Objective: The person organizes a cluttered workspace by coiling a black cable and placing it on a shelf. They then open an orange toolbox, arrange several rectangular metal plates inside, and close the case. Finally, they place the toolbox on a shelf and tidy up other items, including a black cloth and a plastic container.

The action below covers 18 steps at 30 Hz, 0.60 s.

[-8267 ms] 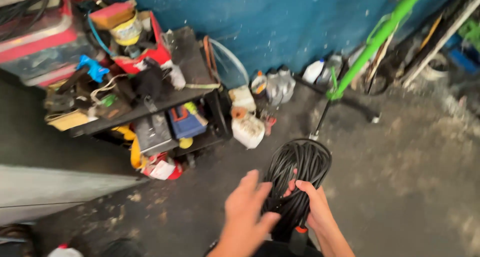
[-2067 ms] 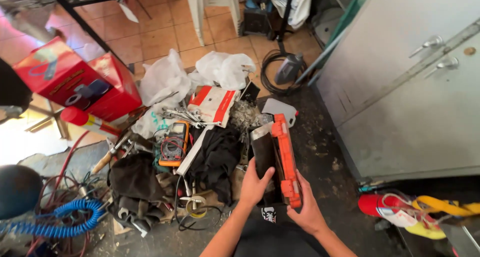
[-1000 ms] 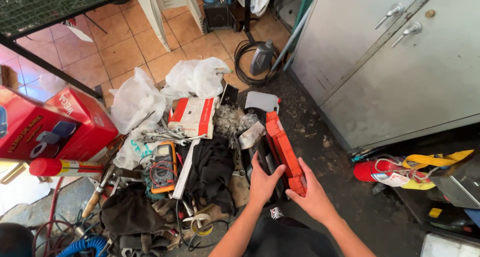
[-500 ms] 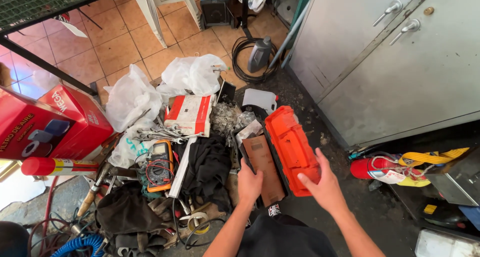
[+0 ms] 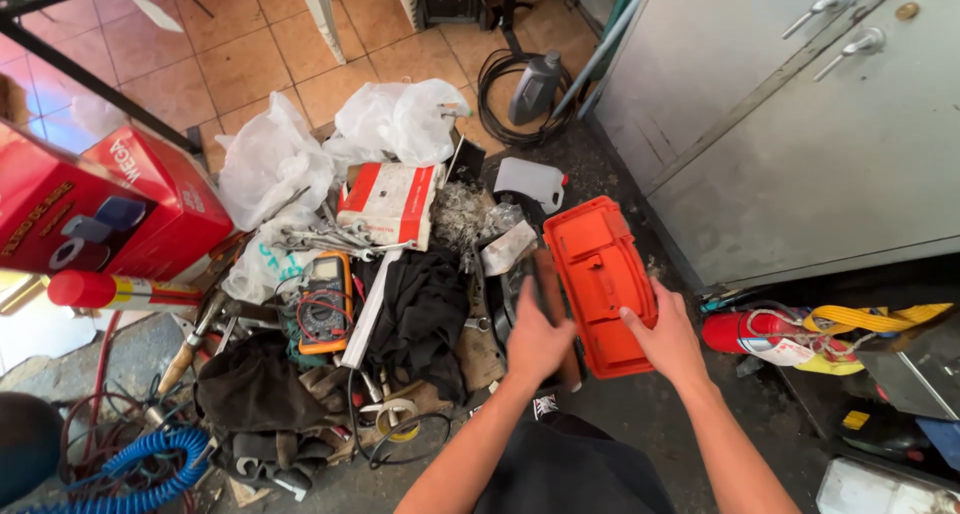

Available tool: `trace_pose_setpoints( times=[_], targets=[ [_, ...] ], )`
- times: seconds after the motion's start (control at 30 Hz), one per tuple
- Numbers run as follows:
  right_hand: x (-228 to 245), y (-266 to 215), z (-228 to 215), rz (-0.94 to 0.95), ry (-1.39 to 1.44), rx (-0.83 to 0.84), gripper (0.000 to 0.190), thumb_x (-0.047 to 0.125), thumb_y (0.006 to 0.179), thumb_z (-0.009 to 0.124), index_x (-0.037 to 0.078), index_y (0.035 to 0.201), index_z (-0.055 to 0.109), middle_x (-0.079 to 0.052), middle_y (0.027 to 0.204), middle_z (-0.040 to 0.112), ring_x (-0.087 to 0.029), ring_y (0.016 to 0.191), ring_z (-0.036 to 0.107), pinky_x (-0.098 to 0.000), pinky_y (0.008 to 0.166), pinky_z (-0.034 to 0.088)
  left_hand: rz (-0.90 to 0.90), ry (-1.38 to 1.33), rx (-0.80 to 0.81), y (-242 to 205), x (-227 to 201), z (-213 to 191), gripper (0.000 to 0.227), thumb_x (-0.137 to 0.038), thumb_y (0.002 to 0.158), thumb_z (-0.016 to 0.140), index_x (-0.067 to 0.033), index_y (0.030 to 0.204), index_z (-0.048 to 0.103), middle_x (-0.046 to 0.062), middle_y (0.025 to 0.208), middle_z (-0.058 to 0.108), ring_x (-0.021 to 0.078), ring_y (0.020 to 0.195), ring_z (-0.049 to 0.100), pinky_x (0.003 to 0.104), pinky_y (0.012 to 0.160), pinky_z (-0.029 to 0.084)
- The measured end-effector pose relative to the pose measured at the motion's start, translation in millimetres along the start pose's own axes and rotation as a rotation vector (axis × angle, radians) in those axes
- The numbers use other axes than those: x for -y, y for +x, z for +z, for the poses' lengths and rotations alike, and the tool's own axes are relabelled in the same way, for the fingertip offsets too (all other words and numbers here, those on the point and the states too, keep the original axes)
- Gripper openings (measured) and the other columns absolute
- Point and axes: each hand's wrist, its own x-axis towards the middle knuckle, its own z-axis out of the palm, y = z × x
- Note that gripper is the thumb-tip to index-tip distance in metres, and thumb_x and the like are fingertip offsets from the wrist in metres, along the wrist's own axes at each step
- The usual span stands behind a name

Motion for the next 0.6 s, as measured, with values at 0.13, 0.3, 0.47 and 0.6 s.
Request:
trace_pose_setpoints(
  times=[0.13, 0.3, 0.47, 0.6],
  targets=[
    [-34, 33, 19, -0.026, 0.058, -0.027, 0.093, 0.057, 0.099, 0.081, 0.012, 0.176, 0.052, -0.024, 0.163, 0.059, -0.049, 0.153, 0.058, -0.0608, 0.129, 0.048, 0.069, 0.024, 0.062, -13, 15, 31, 0.115, -0.030, 0.084, 0.071, -0.0084, 0.184, 0.019, 0.031, 0.179, 0.039, 0.0598, 0.155, 0.052, 0.072, 0.120, 0.053],
    [-59, 52, 29, -0.013, 0.028, 0.005, 0.086, 0.060, 0.105, 0.076, 0.008, 0.171, 0.058, -0.025, 0.159, 0.067, -0.046, 0.150, 0.063, -0.0580, 0.127, 0.050, 0.139, 0.158, 0.066, -16, 41, 71, 0.126, -0.034, 0.088, 0.071, -0.0084, 0.188, -0.002, 0.022, 0.194, -0.002, 0.0498, 0.176, 0.001, 0.072, 0.137, 0.013],
    [-80, 74, 60, 0.049, 0.068, 0.067, 0.092, 0.066, 0.103, 0.078, 0.009, 0.173, 0.058, -0.024, 0.156, 0.072, -0.044, 0.147, 0.067, -0.0597, 0.122, 0.053, 0.195, -0.070, 0.086, -5, 52, 69, 0.118, -0.013, 0.088, 0.064, -0.0076, 0.187, 0.000, 0.030, 0.190, 0.002, 0.0569, 0.173, 0.010, 0.069, 0.139, 0.022],
    [-79, 78, 73, 0.092, 0.122, 0.145, 0.092, 0.065, 0.103, 0.077, 0.010, 0.173, 0.055, -0.023, 0.155, 0.075, -0.044, 0.149, 0.066, -0.0609, 0.124, 0.051, 0.218, -0.141, 0.089, -12, 46, 33, 0.103, -0.008, 0.091, 0.053, -0.0057, 0.186, 0.013, 0.028, 0.189, 0.018, 0.0535, 0.172, 0.023, 0.064, 0.141, 0.027]
  ],
)
